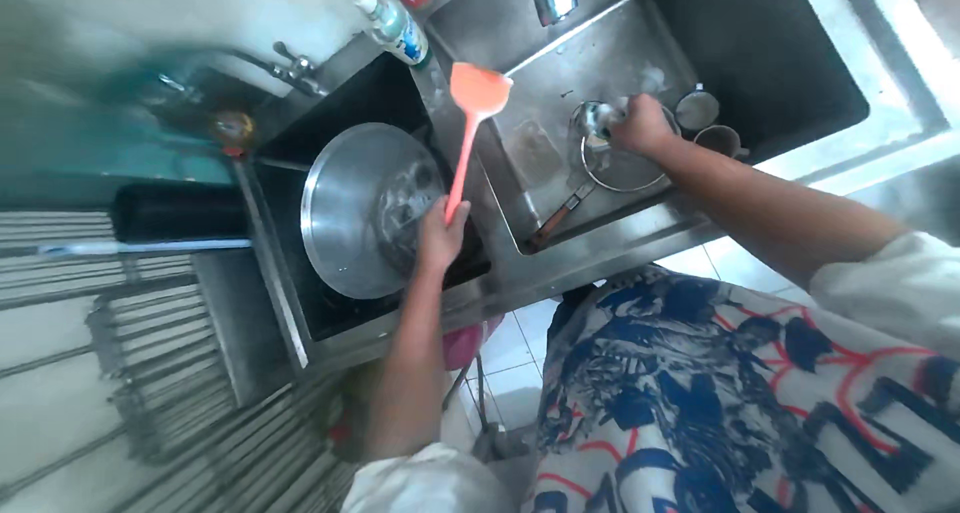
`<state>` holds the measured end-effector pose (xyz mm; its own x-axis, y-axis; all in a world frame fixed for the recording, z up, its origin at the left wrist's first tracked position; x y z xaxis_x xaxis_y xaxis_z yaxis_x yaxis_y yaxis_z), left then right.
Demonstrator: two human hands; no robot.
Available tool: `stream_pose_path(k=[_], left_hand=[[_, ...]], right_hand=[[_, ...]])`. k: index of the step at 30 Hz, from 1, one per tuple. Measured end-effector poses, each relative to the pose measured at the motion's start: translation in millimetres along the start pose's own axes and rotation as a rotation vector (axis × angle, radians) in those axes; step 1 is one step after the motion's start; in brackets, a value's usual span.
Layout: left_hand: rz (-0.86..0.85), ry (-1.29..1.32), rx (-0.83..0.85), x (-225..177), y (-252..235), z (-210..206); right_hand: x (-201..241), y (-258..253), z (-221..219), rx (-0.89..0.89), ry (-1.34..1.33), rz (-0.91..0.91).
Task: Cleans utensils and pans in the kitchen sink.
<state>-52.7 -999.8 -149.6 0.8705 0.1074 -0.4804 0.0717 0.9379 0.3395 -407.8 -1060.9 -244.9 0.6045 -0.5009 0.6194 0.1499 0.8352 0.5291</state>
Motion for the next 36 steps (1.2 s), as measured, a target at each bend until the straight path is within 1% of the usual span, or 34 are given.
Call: stream_pose_path(k=[3, 7, 12, 15, 17, 20, 22, 24, 26, 27, 29, 31, 33, 36], left_hand=[[-0.072, -0.057, 0.049, 26.6, -33.7, 19.1], [-0.157, -0.130, 0.105, 56.9, -72.1, 29.9], [-0.139, -0.186, 0.170, 83.0, -99.1, 32.1], [-0.175, -0.175, 0.182, 83.4, -104.2, 27.7], [-0.234, -0.149, 0.176, 69.9, -103.3, 25.4], [-0.363, -0.115, 0.144, 34.6, -94.3, 17.0], [-0.395, -0.137, 0.179, -0.9, -81.0, 8.1], [-0.408, -0.146, 0.224, -34.3, -67.6, -2.7], [-0.415, -0.135, 0.239, -54.5, -60.1, -14.7], [-0.424, -0.124, 0.228, -58.6, -57.6, -20.2], [-0.430, -0.117, 0.206, -62.1, -53.9, -28.9], [-0.408, -0.111, 0.204, -62.5, -51.2, -38.2], [-0.394, -0.091, 0.201, -63.5, -44.7, -45.1], [-0.350, -0.100, 0.235, -71.5, -31.7, -52.3]], right_hand=[[0.1, 5.3, -3.3, -0.043, -0.014, 0.023], [-0.8, 14.9, 0.0, -0.114, -0.054, 0.004], [-10.4, 34.3, 9.4, -0.209, -0.043, -0.044], [-4.1, 52.5, 9.0, -0.265, -0.033, -0.038], [19.8, 70.2, 7.0, -0.310, -0.055, 0.005], [82.1, 89.6, 2.0, -0.409, -0.144, 0.177], [126.0, 88.2, 1.1, -0.502, -0.191, 0.282], [154.8, 71.3, -4.9, -0.531, -0.155, 0.261], [161.1, 54.8, -18.0, -0.492, -0.074, 0.181], [160.3, 55.0, -28.6, -0.454, -0.059, 0.156], [159.4, 68.1, -57.4, -0.374, -0.044, 0.172], [155.8, 78.1, -74.3, -0.365, -0.034, 0.220], [145.7, 71.5, -66.4, -0.380, -0.034, 0.180], [124.2, 50.8, -32.6, -0.487, -0.089, 0.062]])
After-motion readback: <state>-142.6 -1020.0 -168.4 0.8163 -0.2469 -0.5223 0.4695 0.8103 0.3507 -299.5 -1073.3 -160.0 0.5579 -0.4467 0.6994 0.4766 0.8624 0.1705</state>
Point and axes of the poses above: each hand's wrist, its own y-axis away from the middle knuckle, its own z-axis out of the back of the hand, x = y × z, the point moved 8 cm from there along -y, towards the middle knuckle, and after that the axes turned 6 degrees about -z, right-handed, at the moved point
